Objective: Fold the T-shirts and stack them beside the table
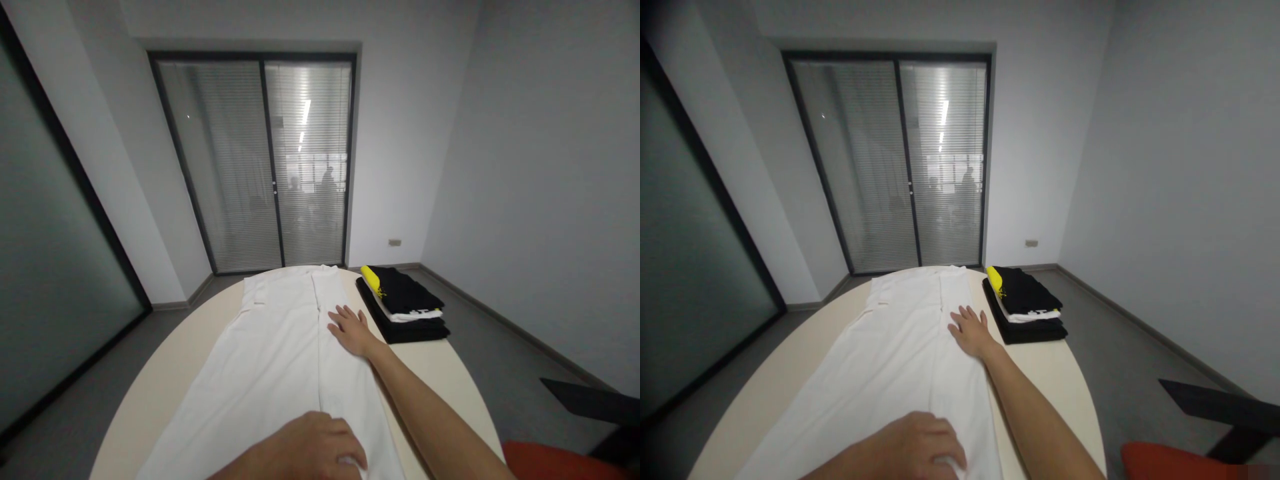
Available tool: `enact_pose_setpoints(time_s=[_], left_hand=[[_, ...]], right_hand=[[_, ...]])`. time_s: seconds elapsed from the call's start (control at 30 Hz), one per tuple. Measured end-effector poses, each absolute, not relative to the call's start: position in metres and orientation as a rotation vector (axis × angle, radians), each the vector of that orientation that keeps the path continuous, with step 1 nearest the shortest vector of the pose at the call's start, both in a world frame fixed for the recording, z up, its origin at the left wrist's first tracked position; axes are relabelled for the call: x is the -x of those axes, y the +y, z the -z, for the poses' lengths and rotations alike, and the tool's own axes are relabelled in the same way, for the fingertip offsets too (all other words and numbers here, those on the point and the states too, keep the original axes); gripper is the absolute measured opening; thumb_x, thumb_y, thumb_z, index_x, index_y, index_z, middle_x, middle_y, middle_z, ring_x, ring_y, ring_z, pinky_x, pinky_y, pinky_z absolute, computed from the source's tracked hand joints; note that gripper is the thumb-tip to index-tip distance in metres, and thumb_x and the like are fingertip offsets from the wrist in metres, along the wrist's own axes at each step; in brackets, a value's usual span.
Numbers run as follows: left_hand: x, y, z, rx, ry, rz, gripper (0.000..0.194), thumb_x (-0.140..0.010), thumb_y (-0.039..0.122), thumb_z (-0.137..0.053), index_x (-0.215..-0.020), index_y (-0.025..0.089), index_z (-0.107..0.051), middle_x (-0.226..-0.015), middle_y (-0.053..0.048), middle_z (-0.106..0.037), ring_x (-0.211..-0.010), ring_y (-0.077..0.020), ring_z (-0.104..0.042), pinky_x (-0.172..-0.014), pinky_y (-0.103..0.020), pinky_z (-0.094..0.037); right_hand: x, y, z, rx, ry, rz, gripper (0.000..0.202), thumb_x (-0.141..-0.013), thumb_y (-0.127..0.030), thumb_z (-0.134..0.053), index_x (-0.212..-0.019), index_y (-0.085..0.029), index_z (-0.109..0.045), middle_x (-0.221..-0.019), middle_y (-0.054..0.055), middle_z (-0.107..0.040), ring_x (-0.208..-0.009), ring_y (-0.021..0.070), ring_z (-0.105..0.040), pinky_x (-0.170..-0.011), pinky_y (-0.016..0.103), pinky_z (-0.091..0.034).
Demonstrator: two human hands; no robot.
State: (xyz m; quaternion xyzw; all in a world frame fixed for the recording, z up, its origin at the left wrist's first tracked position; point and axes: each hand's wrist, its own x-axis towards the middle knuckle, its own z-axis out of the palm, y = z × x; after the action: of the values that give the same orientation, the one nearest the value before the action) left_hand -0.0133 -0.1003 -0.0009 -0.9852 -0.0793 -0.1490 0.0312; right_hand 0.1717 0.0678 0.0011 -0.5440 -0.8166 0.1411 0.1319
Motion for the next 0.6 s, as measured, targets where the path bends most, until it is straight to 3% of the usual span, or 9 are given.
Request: enact_pose_setpoints(time_s=[0.1, 0.2, 0.23, 0.33, 0.47, 0.6], left_hand=[[0.013, -0.102, -0.007, 2.972, -0.273, 0.37, 0.015, -0.099, 0.031, -0.06, -0.087, 0.022, -0.059, -0.089, 0.005, -0.069, -0.074, -0.0107, -0.058, -0.055, -0.027, -0.037], [0.023, -0.104, -0.024, 3.025, -0.451, 0.293, 0.01, -0.091, 0.027, -0.065, -0.084, 0.022, -0.059, -0.082, 0.003, -0.065, -0.07, -0.013, -0.056, -0.055, -0.027, -0.038], [0.028, -0.105, -0.03, 3.071, -0.558, 0.293, 0.007, -0.085, 0.024, -0.067, -0.089, 0.022, -0.061, -0.086, 0.003, -0.065, -0.073, -0.0138, -0.057, -0.059, -0.027, -0.042], [0.045, -0.104, -0.043, 3.215, -0.825, 0.388, 0.037, -0.074, 0.015, -0.068, -0.108, 0.027, -0.064, -0.108, 0.002, -0.065, -0.088, -0.0153, -0.061, -0.078, -0.028, -0.049], [0.052, -0.105, -0.044, 3.335, -0.796, 0.525, 0.038, -0.082, 0.023, -0.071, -0.117, 0.034, -0.065, -0.125, 0.002, -0.063, -0.11, -0.0181, -0.058, -0.099, -0.032, -0.046], [0.041, -0.105, -0.03, 3.265, -0.584, 0.486, 0.033, -0.091, 0.038, -0.069, -0.123, 0.036, -0.063, -0.133, 0.002, -0.062, -0.133, -0.026, -0.045, -0.111, -0.041, -0.035]], right_hand=[[-0.173, 0.065, 0.003, 1.539, -2.321, -0.369, 0.052, -0.102, -0.051, -0.031, -0.141, -0.026, -0.054, -0.159, 0.01, -0.038, -0.15, 0.0296, -0.022, -0.118, 0.059, -0.003], [-0.174, 0.064, 0.004, 1.509, -2.299, -0.35, 0.049, -0.102, -0.049, -0.033, -0.136, -0.027, -0.059, -0.155, 0.009, -0.044, -0.148, 0.0294, -0.027, -0.118, 0.059, -0.007], [-0.175, 0.063, 0.004, 1.504, -2.297, -0.347, 0.048, -0.101, -0.049, -0.034, -0.136, -0.027, -0.06, -0.154, 0.009, -0.045, -0.148, 0.0292, -0.027, -0.118, 0.058, -0.007], [-0.176, 0.062, 0.004, 1.489, -2.3, -0.334, 0.046, -0.101, -0.047, -0.035, -0.135, -0.027, -0.06, -0.153, 0.008, -0.047, -0.148, 0.0287, -0.028, -0.118, 0.058, -0.008], [-0.175, 0.061, 0.002, 1.495, -2.305, -0.33, 0.046, -0.101, -0.045, -0.036, -0.135, -0.027, -0.06, -0.153, 0.009, -0.047, -0.148, 0.0285, -0.029, -0.118, 0.058, -0.008], [-0.175, 0.06, 0.002, 1.507, -2.318, -0.323, 0.046, -0.101, -0.045, -0.037, -0.137, -0.027, -0.058, -0.154, 0.009, -0.045, -0.148, 0.0279, -0.027, -0.118, 0.058, -0.008]])
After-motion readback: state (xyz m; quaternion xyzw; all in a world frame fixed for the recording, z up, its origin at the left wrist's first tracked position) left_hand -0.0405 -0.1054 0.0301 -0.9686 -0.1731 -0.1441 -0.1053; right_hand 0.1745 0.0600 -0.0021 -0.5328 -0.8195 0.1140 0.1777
